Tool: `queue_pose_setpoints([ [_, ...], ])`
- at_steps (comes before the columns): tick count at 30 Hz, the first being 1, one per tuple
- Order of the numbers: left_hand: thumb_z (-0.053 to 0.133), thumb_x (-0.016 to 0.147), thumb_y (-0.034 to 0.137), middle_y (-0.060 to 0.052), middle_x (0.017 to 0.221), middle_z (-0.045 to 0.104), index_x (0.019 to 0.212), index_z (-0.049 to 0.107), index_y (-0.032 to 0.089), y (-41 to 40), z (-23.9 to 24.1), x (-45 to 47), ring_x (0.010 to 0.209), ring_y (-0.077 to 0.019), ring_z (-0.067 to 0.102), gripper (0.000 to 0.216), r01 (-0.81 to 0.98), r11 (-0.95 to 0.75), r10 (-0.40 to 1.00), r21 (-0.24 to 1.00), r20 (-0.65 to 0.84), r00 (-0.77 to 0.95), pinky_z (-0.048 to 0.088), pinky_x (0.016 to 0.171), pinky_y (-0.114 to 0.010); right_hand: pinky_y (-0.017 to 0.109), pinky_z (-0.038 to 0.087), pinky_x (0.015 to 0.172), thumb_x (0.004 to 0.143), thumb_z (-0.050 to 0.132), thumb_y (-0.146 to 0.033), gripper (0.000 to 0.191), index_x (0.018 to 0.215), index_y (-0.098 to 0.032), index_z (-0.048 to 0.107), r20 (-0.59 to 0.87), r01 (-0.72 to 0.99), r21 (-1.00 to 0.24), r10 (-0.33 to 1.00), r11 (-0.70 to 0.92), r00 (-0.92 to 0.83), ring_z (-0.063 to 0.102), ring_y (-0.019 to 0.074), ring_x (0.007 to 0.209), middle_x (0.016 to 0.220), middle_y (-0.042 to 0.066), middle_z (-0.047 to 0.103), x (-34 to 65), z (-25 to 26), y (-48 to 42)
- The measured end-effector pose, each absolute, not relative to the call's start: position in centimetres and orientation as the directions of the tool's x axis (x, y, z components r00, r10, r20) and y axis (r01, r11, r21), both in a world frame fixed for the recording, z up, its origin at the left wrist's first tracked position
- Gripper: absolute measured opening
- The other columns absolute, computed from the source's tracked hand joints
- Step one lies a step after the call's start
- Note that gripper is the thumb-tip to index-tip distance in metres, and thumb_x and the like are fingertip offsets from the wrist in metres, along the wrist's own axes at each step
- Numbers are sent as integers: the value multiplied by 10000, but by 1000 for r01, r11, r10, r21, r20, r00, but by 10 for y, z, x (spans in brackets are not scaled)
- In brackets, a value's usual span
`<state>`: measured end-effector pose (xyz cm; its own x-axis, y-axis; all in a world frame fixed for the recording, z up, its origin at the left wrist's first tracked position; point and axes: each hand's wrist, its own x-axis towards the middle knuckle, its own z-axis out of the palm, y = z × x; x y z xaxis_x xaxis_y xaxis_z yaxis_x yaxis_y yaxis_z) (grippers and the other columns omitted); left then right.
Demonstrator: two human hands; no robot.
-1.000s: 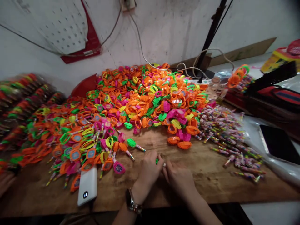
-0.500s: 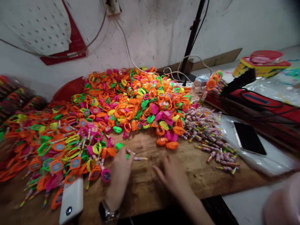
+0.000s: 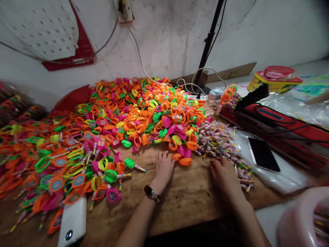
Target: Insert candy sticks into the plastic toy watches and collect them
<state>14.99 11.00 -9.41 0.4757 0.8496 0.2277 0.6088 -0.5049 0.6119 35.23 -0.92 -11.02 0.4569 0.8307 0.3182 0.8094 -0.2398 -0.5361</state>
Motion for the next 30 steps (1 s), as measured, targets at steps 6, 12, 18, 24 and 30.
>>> queue_pose_setpoints([
  [6,624,864,333,-115,1107,652,879,641,153,106,-82,129,959,-208,636,182,381,-399,838,834,163,521,524,843,-365,318,536,600,894,524,-466,327,1099,-215,489,334,519,-855,779,14,530,615,167,668,853,34,608,305,-94,-1],
  [12,503,899,532,-134,1106,660,850,644,158,89,-63,113,944,-204,652,403,233,-303,829,924,135,543,535,783,-311,366,573,764,745,751,-454,327,950,-214,665,43,-168,-978,912,121,407,686,213,840,911,53,701,268,-54,6],
  [18,562,885,465,-123,1147,628,836,641,182,73,-44,102,1115,-225,583,298,169,-322,817,932,183,547,457,968,-379,334,546,779,868,623,-410,252,1032,-228,685,237,175,-968,879,179,414,649,200,912,1014,72,690,264,-38,2],
  [24,589,881,343,-108,1129,635,843,652,191,72,-35,95,1104,-222,583,169,144,-382,800,913,249,545,447,967,-387,299,516,789,970,456,-261,203,1082,-195,612,438,541,-803,863,250,252,642,181,906,978,70,688,256,-40,1],
  [30,681,784,414,-122,1132,657,801,676,174,67,-45,94,1088,-250,592,241,124,-127,886,984,57,460,438,985,-387,376,464,745,982,394,-287,298,1133,-94,564,604,942,-298,794,154,61,592,262,861,915,137,646,244,-54,-1],
])
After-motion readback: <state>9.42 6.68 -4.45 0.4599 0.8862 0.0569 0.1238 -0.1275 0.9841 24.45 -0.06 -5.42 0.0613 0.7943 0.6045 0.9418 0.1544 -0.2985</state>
